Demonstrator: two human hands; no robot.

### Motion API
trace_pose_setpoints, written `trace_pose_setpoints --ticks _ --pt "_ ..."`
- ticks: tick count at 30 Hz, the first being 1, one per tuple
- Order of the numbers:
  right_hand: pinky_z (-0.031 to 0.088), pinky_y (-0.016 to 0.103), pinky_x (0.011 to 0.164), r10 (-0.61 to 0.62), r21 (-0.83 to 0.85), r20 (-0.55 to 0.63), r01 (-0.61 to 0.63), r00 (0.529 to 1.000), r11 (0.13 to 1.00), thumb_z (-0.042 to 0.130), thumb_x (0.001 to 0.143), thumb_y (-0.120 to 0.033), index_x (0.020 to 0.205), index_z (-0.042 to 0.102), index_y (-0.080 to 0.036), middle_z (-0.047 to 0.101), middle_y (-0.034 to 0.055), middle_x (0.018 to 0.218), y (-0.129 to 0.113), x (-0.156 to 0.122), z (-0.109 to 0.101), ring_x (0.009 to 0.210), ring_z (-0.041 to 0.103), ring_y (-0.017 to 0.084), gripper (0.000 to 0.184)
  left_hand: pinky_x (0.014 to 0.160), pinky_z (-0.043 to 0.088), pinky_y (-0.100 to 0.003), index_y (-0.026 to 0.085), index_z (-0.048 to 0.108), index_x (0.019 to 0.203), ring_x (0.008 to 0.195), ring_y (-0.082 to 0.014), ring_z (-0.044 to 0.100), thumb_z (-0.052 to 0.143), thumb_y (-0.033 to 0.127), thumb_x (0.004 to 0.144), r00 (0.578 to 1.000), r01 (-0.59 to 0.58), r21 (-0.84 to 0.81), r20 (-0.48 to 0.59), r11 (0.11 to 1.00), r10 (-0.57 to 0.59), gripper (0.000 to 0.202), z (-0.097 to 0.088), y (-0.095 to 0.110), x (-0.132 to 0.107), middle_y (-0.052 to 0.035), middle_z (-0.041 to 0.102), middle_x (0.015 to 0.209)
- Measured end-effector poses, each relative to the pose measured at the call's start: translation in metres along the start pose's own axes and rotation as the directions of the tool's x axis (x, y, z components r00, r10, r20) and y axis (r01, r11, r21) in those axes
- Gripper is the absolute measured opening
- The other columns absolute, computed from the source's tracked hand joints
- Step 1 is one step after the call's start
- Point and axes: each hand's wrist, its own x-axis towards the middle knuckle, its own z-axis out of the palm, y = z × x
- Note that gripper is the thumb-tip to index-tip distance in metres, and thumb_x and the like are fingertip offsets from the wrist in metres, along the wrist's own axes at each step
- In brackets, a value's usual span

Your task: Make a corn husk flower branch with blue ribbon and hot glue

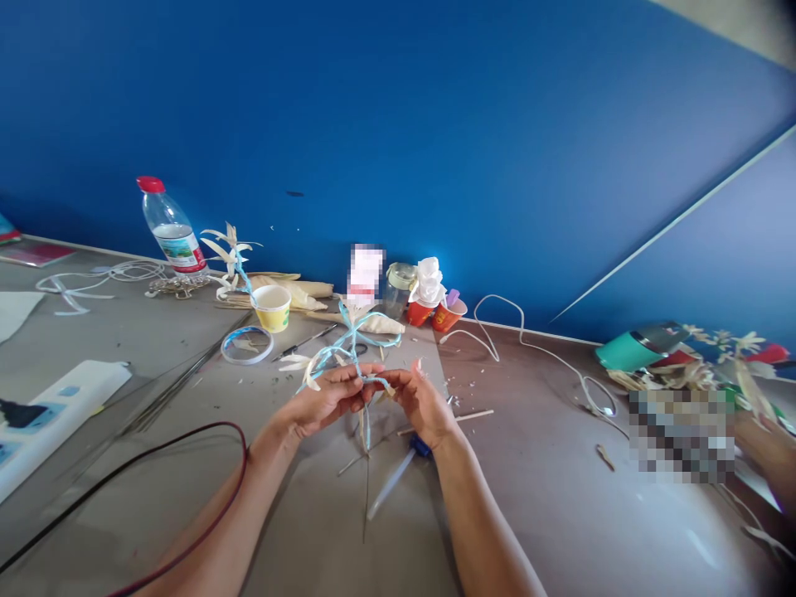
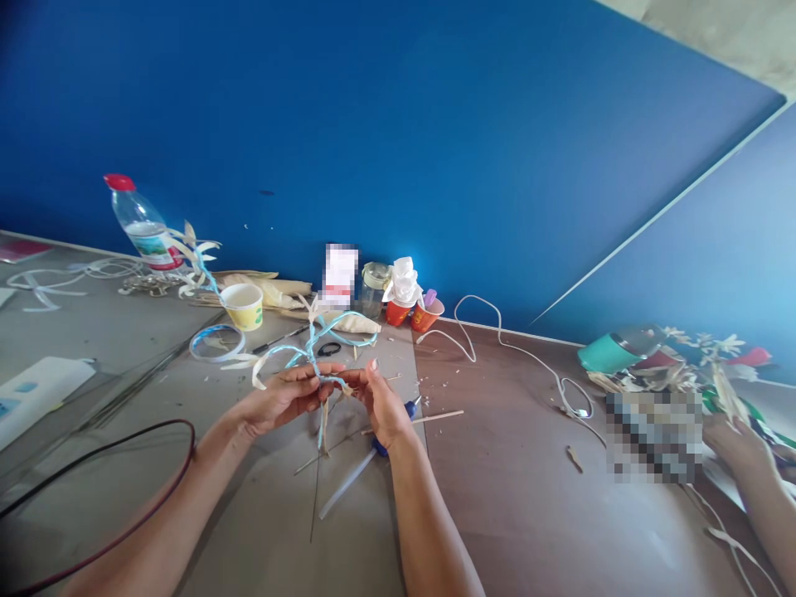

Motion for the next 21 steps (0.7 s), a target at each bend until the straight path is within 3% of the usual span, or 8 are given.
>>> trace_pose_setpoints --ticks 3,6,11,14,17,21 --pt "0.044 0.039 0.083 -0.036 0.072 -0.083 0.042 0.996 0.997 0.041 0.080 -0.065 0.092 0.069 -0.015 0.068 0.0111 0.097 0.003 0.003 -0.001 0.094 0.059 0.024 0.058 0.061 0.036 -0.023 0.014 0.066 0.106 0.068 -0.0113 0.049 0.066 0.024 0.074 0.999 -0.001 -0.070 -0.038 0.998 -0.001 0.034 -0.001 -0.001 0.001 -0.0051 0.058 0.075" --pt "0.045 0.039 0.082 -0.116 0.097 -0.240 0.143 0.964 0.985 0.054 0.076 -0.057 0.095 0.067 -0.015 0.067 0.0113 0.096 0.005 0.006 -0.003 0.092 0.060 0.024 0.048 0.063 0.038 -0.025 0.013 0.068 0.099 0.067 -0.0113 0.050 0.066 0.019 0.070 0.998 0.007 -0.057 -0.064 0.998 -0.011 0.029 -0.001 -0.002 0.002 -0.0056 0.061 0.078" --pt "0.045 0.035 0.076 -0.340 -0.077 -0.505 0.351 0.793 0.933 0.062 0.074 -0.041 0.094 0.062 -0.016 0.063 0.0063 0.086 0.003 0.005 -0.005 0.080 0.058 0.019 0.032 0.066 0.040 -0.029 0.015 0.066 0.100 0.063 -0.0124 0.053 0.066 0.020 0.068 0.994 0.022 0.026 -0.105 0.999 -0.019 0.032 -0.002 -0.005 0.004 -0.0046 0.062 0.078" --pt "0.044 0.031 0.067 -0.445 -0.146 -0.491 0.433 0.749 0.890 0.058 0.075 -0.036 0.094 0.060 -0.017 0.059 0.0040 0.080 -0.002 0.000 -0.002 0.068 0.053 0.015 0.026 0.063 0.040 -0.029 0.014 0.064 0.104 0.059 -0.0116 0.053 0.070 0.025 0.068 0.994 0.005 0.053 -0.111 0.999 0.001 0.038 -0.001 -0.005 0.004 -0.0037 0.061 0.073" --pt "0.041 0.029 0.059 -0.484 -0.138 -0.412 0.473 0.772 0.870 0.057 0.075 -0.034 0.094 0.061 -0.018 0.057 0.0033 0.075 -0.006 -0.005 0.003 0.063 0.049 0.014 0.025 0.067 0.041 -0.029 0.015 0.065 0.103 0.064 -0.0125 0.055 0.072 0.026 0.068 0.996 -0.046 0.068 -0.068 0.997 0.051 0.037 0.000 -0.002 0.003 -0.0044 0.062 0.077" --pt "0.040 0.028 0.059 -0.487 -0.081 -0.335 0.490 0.806 0.868 0.057 0.073 -0.033 0.098 0.060 -0.017 0.056 0.0041 0.079 -0.008 -0.008 0.007 0.066 0.049 0.014 0.030 0.080 0.039 -0.030 0.020 0.061 0.113 0.087 -0.0176 0.060 0.071 0.025 0.071 0.999 -0.045 0.043 0.023 0.998 0.044 0.043 0.000 0.002 -0.001 -0.0073 0.063 0.098"
